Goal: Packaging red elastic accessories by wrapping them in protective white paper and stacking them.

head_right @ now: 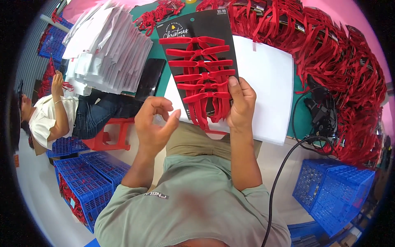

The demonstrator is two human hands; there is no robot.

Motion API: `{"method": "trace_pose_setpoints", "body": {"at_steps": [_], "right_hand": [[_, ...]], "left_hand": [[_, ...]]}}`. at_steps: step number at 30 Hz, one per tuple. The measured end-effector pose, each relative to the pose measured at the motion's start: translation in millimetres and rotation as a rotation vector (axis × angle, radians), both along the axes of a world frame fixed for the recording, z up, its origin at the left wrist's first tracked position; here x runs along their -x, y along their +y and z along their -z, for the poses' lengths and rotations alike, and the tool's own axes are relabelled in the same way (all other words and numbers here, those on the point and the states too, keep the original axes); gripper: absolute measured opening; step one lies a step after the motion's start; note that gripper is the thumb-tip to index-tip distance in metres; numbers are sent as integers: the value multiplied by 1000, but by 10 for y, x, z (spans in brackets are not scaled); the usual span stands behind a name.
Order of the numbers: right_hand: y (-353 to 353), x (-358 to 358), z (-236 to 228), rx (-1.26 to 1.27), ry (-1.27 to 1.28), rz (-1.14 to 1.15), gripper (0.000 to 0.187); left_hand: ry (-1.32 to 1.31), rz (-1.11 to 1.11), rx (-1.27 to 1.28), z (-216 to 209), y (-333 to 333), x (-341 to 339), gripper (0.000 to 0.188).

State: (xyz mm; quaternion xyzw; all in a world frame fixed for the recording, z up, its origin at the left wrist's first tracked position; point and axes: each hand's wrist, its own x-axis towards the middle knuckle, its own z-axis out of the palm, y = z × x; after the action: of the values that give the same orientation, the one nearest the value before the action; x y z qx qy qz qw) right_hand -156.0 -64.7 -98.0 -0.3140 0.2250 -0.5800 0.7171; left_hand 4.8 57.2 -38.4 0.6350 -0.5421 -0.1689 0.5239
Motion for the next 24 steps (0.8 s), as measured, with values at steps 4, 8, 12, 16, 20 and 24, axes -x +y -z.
{"method": "trace_pose_setpoints", "body": {"at_steps": [4,8,12,16,20,24], "right_hand": [[-12,12,39,21,4,-26,23],[2,23,62,56,8,-61,24],[9,26,51,59,17,-76,25],[11,19,29,37,24,-72,24],[45,-29,-56,-3,37,-52,21],[43,-31,14,-3,71,-72,22]], "left_hand": [[-204,-3,122,12,-88,8,27],[-269,12,146,62,-102,-50,25],[-232,9,140,38,-81,-79,20],[-198,-49,239,-38,-112,-220,22],[-312,-119,383,-256,-211,-412,25],[-514,-80,421,-580,-390,-428,24]]}}
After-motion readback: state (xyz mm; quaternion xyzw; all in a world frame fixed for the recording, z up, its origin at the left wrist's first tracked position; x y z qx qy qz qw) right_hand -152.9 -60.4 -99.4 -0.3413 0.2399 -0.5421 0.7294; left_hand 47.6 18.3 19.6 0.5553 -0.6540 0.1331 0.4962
